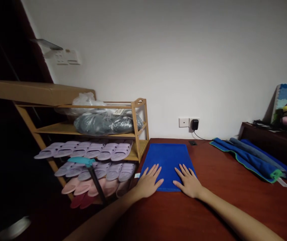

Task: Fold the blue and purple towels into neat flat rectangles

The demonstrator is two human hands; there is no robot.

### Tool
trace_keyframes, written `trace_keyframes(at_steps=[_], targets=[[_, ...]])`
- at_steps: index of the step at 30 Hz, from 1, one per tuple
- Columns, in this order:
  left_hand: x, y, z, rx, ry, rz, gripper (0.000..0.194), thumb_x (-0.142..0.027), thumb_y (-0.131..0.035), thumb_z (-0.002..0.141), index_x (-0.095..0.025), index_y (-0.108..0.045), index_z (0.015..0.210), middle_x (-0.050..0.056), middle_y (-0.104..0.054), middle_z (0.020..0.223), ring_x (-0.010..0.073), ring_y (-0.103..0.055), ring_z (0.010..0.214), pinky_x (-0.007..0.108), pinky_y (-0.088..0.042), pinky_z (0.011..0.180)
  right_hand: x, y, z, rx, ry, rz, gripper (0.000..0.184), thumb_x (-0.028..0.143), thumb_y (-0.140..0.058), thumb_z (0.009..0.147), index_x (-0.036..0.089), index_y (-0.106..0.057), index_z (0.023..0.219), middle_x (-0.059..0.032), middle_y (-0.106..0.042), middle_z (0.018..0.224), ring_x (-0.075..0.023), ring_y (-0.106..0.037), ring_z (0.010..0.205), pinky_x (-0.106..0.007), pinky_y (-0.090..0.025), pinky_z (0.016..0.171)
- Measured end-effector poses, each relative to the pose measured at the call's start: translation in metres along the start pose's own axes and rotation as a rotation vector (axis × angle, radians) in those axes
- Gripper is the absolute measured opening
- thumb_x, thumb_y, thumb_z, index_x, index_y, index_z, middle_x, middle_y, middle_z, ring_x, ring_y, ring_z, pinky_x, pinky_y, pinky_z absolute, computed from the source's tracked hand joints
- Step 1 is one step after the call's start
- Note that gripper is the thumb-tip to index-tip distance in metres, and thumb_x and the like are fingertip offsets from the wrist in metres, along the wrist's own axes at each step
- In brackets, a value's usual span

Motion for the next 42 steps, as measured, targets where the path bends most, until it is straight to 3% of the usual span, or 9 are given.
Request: trace_keyframes(at_steps=[10,19,25,32,34,36,39,42], targets=[[0.047,-0.004,0.059,0.075,0.016,0.014,0.067,-0.061,-0.018,0.091,-0.023,-0.021,0.147,0.006,-0.017,0.154,0.0208,-0.012,0.142,0.047,-0.011,0.113,-0.013,0.002,0.069,-0.006,-0.042,-0.019,0.085,0.075,-0.010,0.082,0.023,-0.022,0.148,-0.0083,-0.011,0.154,-0.0247,-0.004,0.142,-0.045,-0.006,0.112],[0.058,-0.004,0.070,0.065,0.015,-0.004,0.067,-0.063,-0.019,0.090,-0.026,-0.022,0.146,0.005,-0.018,0.154,0.0208,-0.013,0.142,0.047,-0.011,0.112,-0.017,0.002,0.084,0.011,-0.055,-0.019,0.082,0.074,-0.011,0.084,0.025,-0.019,0.148,-0.0058,-0.009,0.155,-0.0232,-0.002,0.142,-0.043,-0.004,0.112],[0.059,-0.005,0.069,0.050,0.023,0.007,0.069,-0.065,-0.017,0.090,-0.025,-0.022,0.146,0.005,-0.018,0.154,0.0198,-0.013,0.142,0.046,-0.011,0.112,-0.009,0.008,0.071,-0.033,-0.011,-0.024,0.081,0.071,-0.010,0.085,0.022,-0.021,0.148,-0.0085,-0.008,0.155,-0.0223,-0.003,0.142,-0.042,-0.003,0.113],[0.061,-0.007,0.073,0.044,0.019,0.017,0.071,-0.067,-0.019,0.089,-0.025,-0.023,0.146,0.006,-0.018,0.154,0.0208,-0.013,0.142,0.045,-0.010,0.112,-0.011,0.011,0.004,0.034,0.093,-0.003,0.073,0.070,-0.014,0.087,0.029,-0.017,0.148,-0.0024,-0.004,0.155,-0.0205,-0.001,0.143,-0.042,-0.002,0.114],[0.059,-0.004,0.073,0.024,0.006,0.033,0.070,-0.065,-0.020,0.089,-0.024,-0.024,0.146,0.006,-0.020,0.153,0.0209,-0.015,0.141,0.045,-0.011,0.112,-0.031,0.021,-0.012,0.038,0.082,-0.001,0.070,0.067,-0.015,0.088,0.031,-0.016,0.148,-0.0013,-0.004,0.155,-0.0193,-0.001,0.143,-0.042,-0.002,0.114],[0.054,0.003,0.072,-0.029,-0.014,0.069,0.068,-0.062,-0.020,0.091,-0.022,-0.025,0.146,0.007,-0.022,0.153,0.0215,-0.017,0.141,0.046,-0.011,0.112,-0.071,0.036,-0.024,0.006,0.000,-0.023,0.068,0.065,-0.017,0.089,0.031,-0.018,0.147,-0.0018,-0.008,0.155,-0.0194,-0.004,0.143,-0.044,-0.006,0.113],[0.044,0.014,0.066,-0.107,-0.047,0.128,0.064,-0.057,-0.021,0.093,-0.020,-0.028,0.145,0.008,-0.023,0.152,0.0223,-0.018,0.141,0.047,-0.011,0.112,-0.159,0.067,-0.047,-0.094,-0.235,-0.153,0.068,0.061,-0.027,0.089,0.023,-0.030,0.145,-0.0084,-0.021,0.152,-0.0233,-0.014,0.141,-0.045,-0.017,0.110],[0.031,0.014,0.056,-0.112,-0.060,0.115,0.063,-0.055,-0.020,0.094,-0.021,-0.025,0.146,0.007,-0.022,0.152,0.0223,-0.017,0.141,0.046,-0.015,0.112,-0.248,0.102,-0.082,-0.229,-0.475,-0.350,0.058,0.045,-0.036,0.089,0.016,-0.039,0.139,-0.0147,-0.030,0.148,-0.0260,-0.024,0.138,-0.046,-0.025,0.105]])
Point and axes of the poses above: each hand's wrist, its own z-axis towards the middle knuckle, its own y-axis out of the back of the hand, x = y × z, the point moved 10 cm from there along z, towards the middle knuckle
